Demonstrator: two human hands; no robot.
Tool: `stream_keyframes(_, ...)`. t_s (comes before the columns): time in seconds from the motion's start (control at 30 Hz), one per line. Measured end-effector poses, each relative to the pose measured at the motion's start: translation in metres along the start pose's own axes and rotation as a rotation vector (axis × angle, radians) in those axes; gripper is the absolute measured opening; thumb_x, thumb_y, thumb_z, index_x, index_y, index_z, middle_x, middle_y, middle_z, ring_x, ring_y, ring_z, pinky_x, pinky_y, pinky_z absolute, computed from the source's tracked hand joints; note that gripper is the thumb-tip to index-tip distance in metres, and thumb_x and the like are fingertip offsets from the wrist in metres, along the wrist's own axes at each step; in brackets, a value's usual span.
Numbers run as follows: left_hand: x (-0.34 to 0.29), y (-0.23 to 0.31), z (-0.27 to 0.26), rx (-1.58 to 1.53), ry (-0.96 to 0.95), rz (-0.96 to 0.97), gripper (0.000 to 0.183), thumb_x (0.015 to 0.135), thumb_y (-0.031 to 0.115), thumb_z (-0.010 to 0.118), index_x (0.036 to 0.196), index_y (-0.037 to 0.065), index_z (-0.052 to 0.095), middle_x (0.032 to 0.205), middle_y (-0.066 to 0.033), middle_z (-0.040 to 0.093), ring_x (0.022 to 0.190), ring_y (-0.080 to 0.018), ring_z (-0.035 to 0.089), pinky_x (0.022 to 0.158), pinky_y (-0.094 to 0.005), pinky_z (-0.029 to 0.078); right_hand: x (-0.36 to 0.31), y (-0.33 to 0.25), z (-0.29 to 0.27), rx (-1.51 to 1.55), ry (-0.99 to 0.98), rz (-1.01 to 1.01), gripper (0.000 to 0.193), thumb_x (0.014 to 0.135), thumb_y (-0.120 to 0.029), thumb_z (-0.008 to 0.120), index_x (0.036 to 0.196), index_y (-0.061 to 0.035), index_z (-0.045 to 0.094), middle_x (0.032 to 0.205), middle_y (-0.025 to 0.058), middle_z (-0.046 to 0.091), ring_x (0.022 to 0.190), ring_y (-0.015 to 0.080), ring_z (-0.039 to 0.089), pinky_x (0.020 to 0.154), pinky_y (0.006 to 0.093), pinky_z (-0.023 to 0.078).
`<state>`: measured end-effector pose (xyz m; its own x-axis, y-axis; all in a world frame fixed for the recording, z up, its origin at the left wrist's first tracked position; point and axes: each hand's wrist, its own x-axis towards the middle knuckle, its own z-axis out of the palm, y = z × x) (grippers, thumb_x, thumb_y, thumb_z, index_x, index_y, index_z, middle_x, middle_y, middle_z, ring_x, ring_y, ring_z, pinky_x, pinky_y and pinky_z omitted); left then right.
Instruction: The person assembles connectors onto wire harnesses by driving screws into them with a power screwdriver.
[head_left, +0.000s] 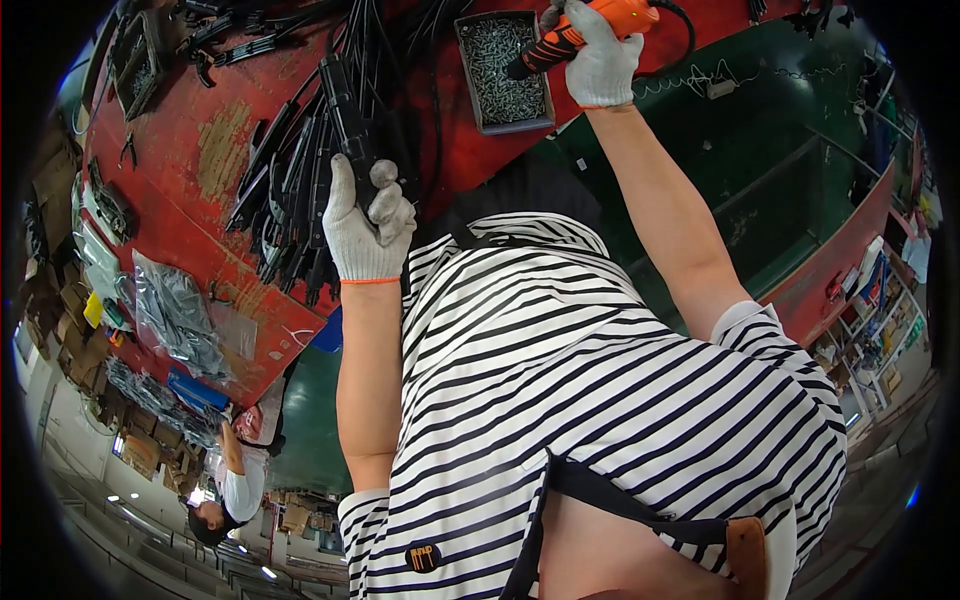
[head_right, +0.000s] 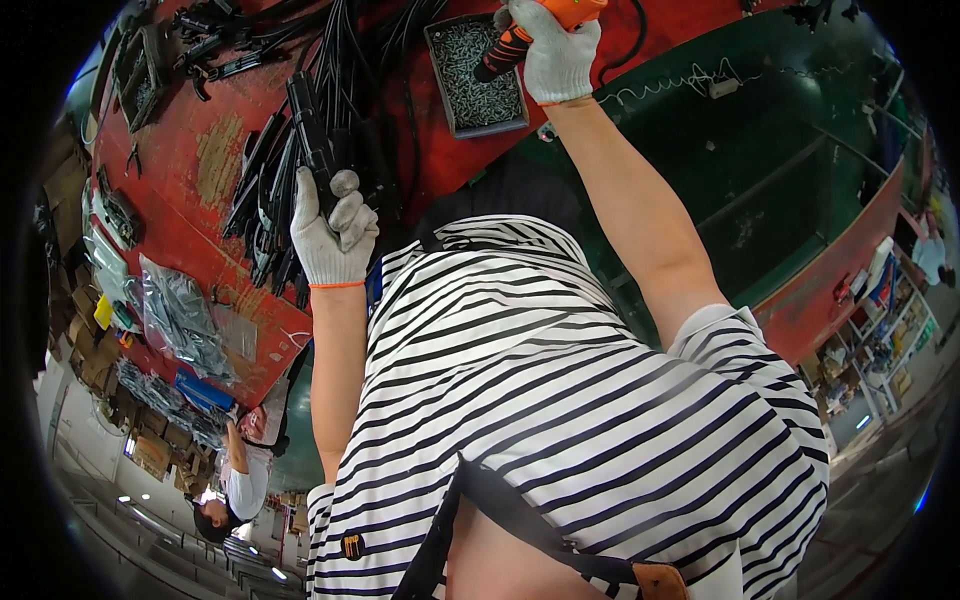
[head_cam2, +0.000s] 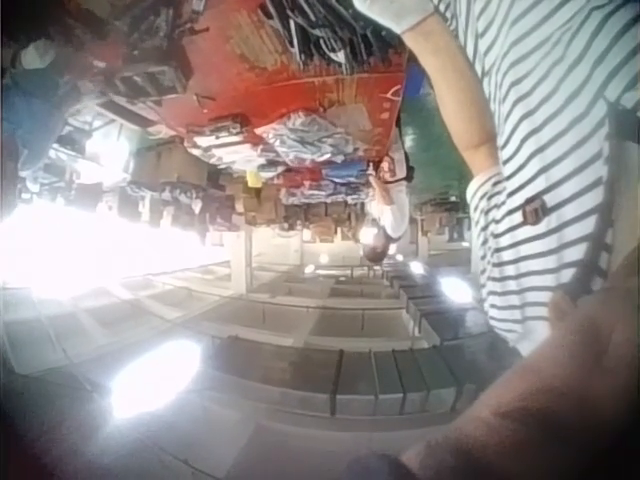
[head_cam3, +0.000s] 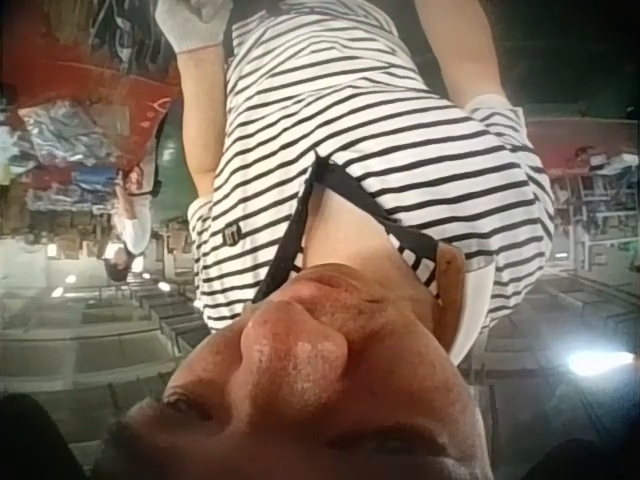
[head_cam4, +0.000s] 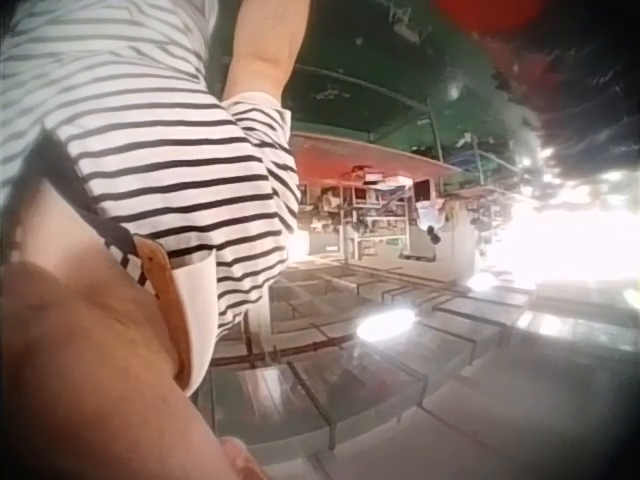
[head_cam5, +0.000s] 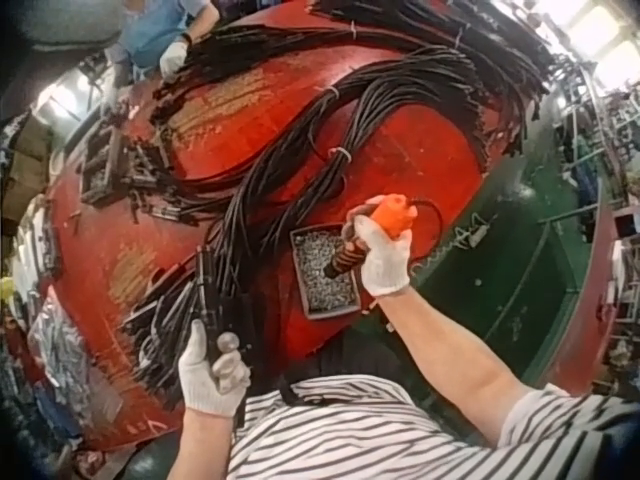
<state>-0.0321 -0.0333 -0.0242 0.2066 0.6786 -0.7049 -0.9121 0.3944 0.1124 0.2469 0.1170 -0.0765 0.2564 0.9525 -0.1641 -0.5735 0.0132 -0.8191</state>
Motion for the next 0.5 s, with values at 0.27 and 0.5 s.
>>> stream_keyframes(0.27, 0.0, -0.003, 0.019, 0.195, 0.081, -0.009, 0.058, 0.105, 0.066, 0.054, 0.093, 0.01, 0.06, 0.054, 0.004, 0.041, 0.039, -0.0103, 0.027, 0.04, -0.0245, 0.02, -0.017, -0.049, 0.059, 1.05, -0.4, 0.117, 0.028, 0.095, -0.008, 0.069, 0.122, -0.012, 0.063, 0.107, 0.0117, 0.073, 0.089, 0.0291, 0.072, 0.079, 0.0445, 0.061)
stream_keyframes(0.5, 0.002, -0.008, 0.031, 0.145, 0.209, 0.109, 0.051, 0.108, 0.056, 0.055, 0.102, 0.006, 0.063, 0.07, -0.0014, 0.055, 0.045, -0.0075, 0.034, 0.039, -0.023, 0.023, -0.062, -0.109, 0.123, 0.827, -0.481, 0.182, 0.03, 0.098, -0.018, 0.07, 0.127, -0.0187, 0.064, 0.118, 0.0087, 0.075, 0.101, 0.0289, 0.075, 0.089, 0.045, 0.061)
